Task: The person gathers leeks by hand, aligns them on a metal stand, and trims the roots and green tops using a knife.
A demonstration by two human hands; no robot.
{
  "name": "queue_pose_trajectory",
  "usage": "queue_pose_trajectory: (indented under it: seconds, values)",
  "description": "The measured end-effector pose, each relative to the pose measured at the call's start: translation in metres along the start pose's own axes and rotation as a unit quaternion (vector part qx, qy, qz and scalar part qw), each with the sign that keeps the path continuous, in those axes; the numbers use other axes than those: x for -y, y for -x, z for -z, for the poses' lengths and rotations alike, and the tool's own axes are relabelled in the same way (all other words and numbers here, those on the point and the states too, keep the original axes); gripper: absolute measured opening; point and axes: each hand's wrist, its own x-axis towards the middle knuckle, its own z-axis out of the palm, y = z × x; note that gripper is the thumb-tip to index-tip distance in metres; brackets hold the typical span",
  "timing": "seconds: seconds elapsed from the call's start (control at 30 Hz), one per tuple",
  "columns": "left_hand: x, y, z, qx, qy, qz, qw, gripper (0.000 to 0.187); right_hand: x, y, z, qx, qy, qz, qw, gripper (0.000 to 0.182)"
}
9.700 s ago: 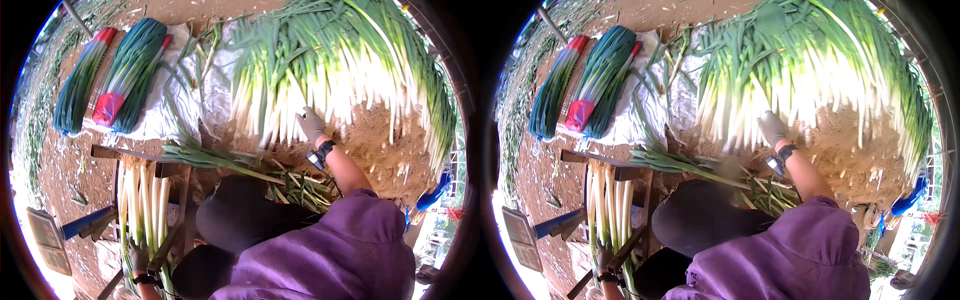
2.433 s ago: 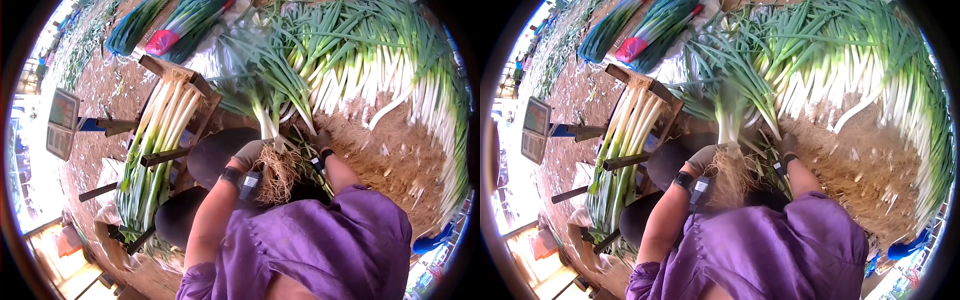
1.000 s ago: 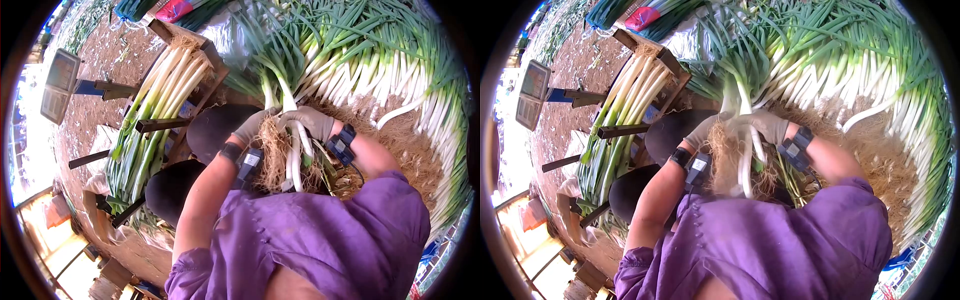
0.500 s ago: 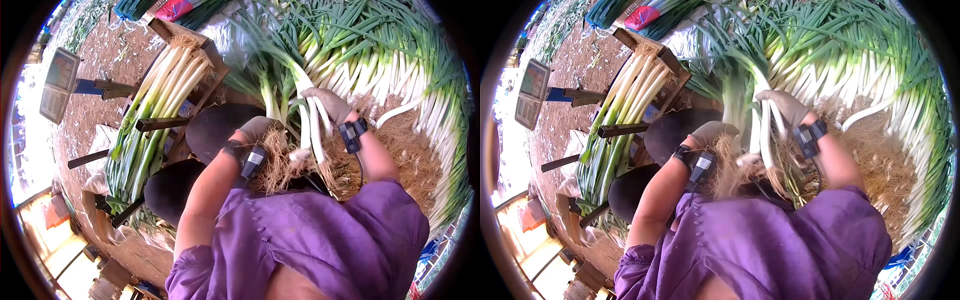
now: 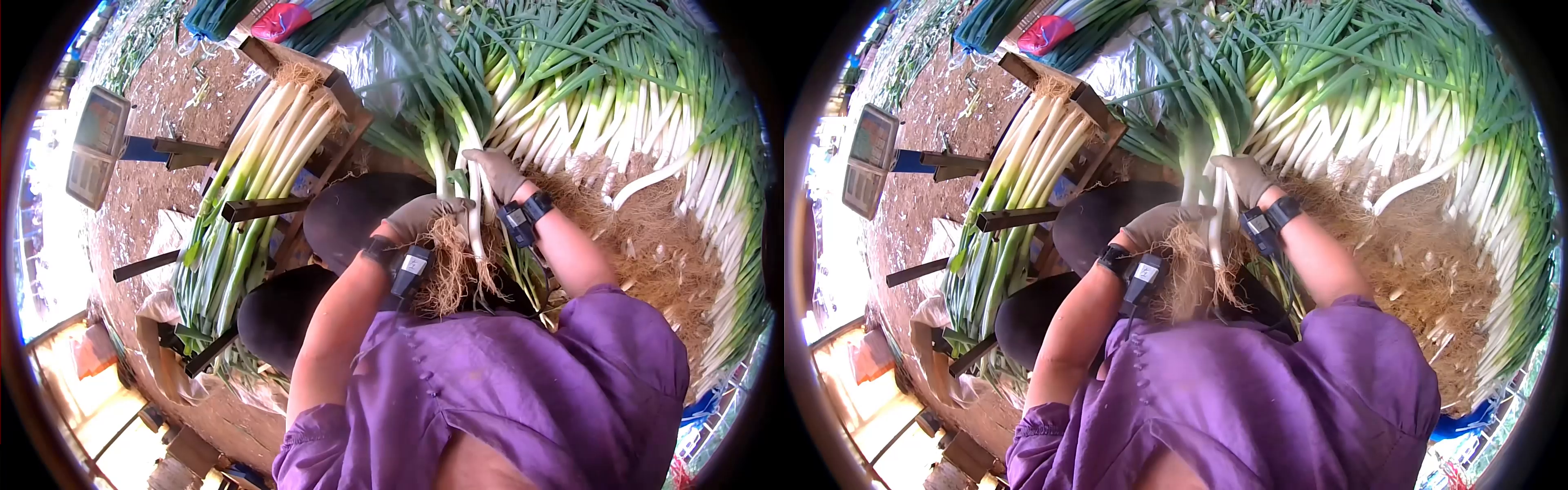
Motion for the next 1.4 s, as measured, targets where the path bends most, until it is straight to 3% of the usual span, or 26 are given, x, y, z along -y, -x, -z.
queue_pose_trajectory:
  seconds: [0.07, 0.13, 0.17, 0.2, 0.23, 0.3, 0.33, 0.37, 0.4, 0.47, 0.5, 0.57, 0.6, 0.67, 0.73, 0.8, 0.87, 0.93, 0.97, 1.07, 1.13, 1.2, 1.23, 1.33, 1.4]
  values:
    - [0.006, -0.001, 0.01, -0.003, -0.215, -0.125, 0.969, 0.031, -0.002, 0.015, 0.002, 0.011, 0.046, 0.021, 0.999, 0.03]
    - [0.009, -0.003, 0.011, -0.041, 0.067, -0.006, 0.997, 0.029, 0.022, 0.029, 0.009, 0.08, -0.104, -0.05, 0.99, 0.027]
    - [0.018, -0.008, 0.02, -0.027, -0.042, -0.064, 0.997, 0.029, 0.022, 0.03, 0.013, 0.074, -0.171, -0.014, 0.982, 0.025]
    - [0.027, -0.012, 0.028, -0.026, -0.149, -0.124, 0.981, 0.029, 0.024, 0.005, 0.042, 0.328, -0.39, -0.158, 0.846, 0.029]
    - [0.031, -0.012, 0.032, -0.039, -0.203, -0.144, 0.968, 0.03, 0.032, 0.017, 0.033, 0.248, -0.357, -0.097, 0.895, 0.032]
    - [0.034, -0.022, 0.038, -0.011, -0.114, -0.148, 0.982, 0.033, 0.072, 0.069, -0.015, 0.082, -0.114, 0.082, 0.987, 0.042]
    - [0.036, -0.027, 0.04, 0.003, -0.069, -0.148, 0.987, 0.036, 0.068, 0.059, -0.02, 0.091, -0.083, 0.027, 0.992, 0.039]
    - [0.015, -0.016, 0.022, 0.061, 0.108, -0.1, 0.987, 0.041, 0.048, 0.04, -0.022, 0.06, 0.002, 0.029, 0.998, 0.04]
    - [0.003, -0.008, 0.012, 0.114, 0.282, -0.047, 0.951, 0.046, 0.028, 0.023, -0.026, 0.029, 0.087, 0.029, 0.995, 0.041]
    - [0.003, -0.006, 0.011, 0.041, 0.183, -0.067, 0.98, 0.047, 0.019, 0.018, -0.046, -0.047, 0.136, 0.068, 0.987, 0.044]
    - [0.004, -0.003, 0.009, 0.003, 0.135, -0.076, 0.988, 0.048, 0.026, 0.02, -0.048, -0.078, 0.231, 0.075, 0.967, 0.042]
    - [-0.005, 0.015, 0.0, -0.073, -0.095, -0.091, 0.989, 0.045, 0.045, 0.033, -0.043, 0.006, 0.141, 0.073, 0.987, 0.041]
    - [-0.002, 0.013, 0.004, -0.052, -0.03, -0.072, 0.996, 0.045, 0.055, 0.039, -0.038, 0.047, 0.095, 0.072, 0.992, 0.041]
    - [0.002, 0.009, 0.014, -0.012, 0.1, -0.036, 0.994, 0.046, 0.069, 0.049, -0.028, 0.052, -0.134, -0.014, 0.989, 0.05]
    - [0.004, 0.003, 0.01, -0.103, -0.02, -0.05, 0.993, 0.044, 0.079, 0.07, -0.026, 0.054, -0.041, 0.037, 0.997, 0.05]
    - [0.01, -0.005, 0.018, -0.036, -0.047, -0.129, 0.99, 0.049, 0.088, 0.085, -0.043, 0.092, 0.149, 0.089, 0.981, 0.044]
    - [0.012, -0.01, 0.025, 0.02, -0.058, -0.183, 0.981, 0.055, 0.08, 0.093, -0.064, 0.06, 0.289, 0.091, 0.951, 0.041]
    - [-0.008, 0.011, -0.003, -0.069, 0.061, -0.11, 0.99, 0.053, 0.051, 0.081, -0.063, 0.031, 0.432, 0.361, 0.826, 0.036]
    - [-0.013, 0.017, -0.01, -0.095, 0.106, -0.083, 0.986, 0.052, 0.061, 0.087, -0.065, 0.036, 0.428, 0.209, 0.878, 0.033]
    - [-0.003, 0.011, 0.003, -0.067, 0.116, -0.066, 0.989, 0.048, 0.059, 0.092, -0.052, -0.034, 0.362, 0.245, 0.899, 0.033]
    - [0.006, 0.001, 0.01, -0.067, 0.084, -0.077, 0.991, 0.043, 0.059, 0.095, -0.048, 0.015, 0.394, 0.181, 0.901, 0.034]
    - [0.004, 0.012, 0.007, -0.042, -0.166, -0.172, 0.97, 0.041, 0.056, 0.103, -0.042, 0.059, 0.42, 0.113, 0.898, 0.036]
    - [0.006, 0.009, 0.01, -0.029, -0.192, -0.194, 0.962, 0.041, 0.038, 0.099, -0.036, 0.045, 0.438, 0.182, 0.879, 0.035]
    - [0.002, 0.014, 0.006, -0.044, -0.241, -0.222, 0.944, 0.04, 0.079, 0.115, -0.027, 0.092, 0.393, 0.04, 0.914, 0.034]
    - [-0.001, 0.016, 0.002, -0.066, -0.202, -0.188, 0.959, 0.039, 0.112, 0.14, -0.018, 0.127, 0.26, 0.121, 0.95, 0.035]
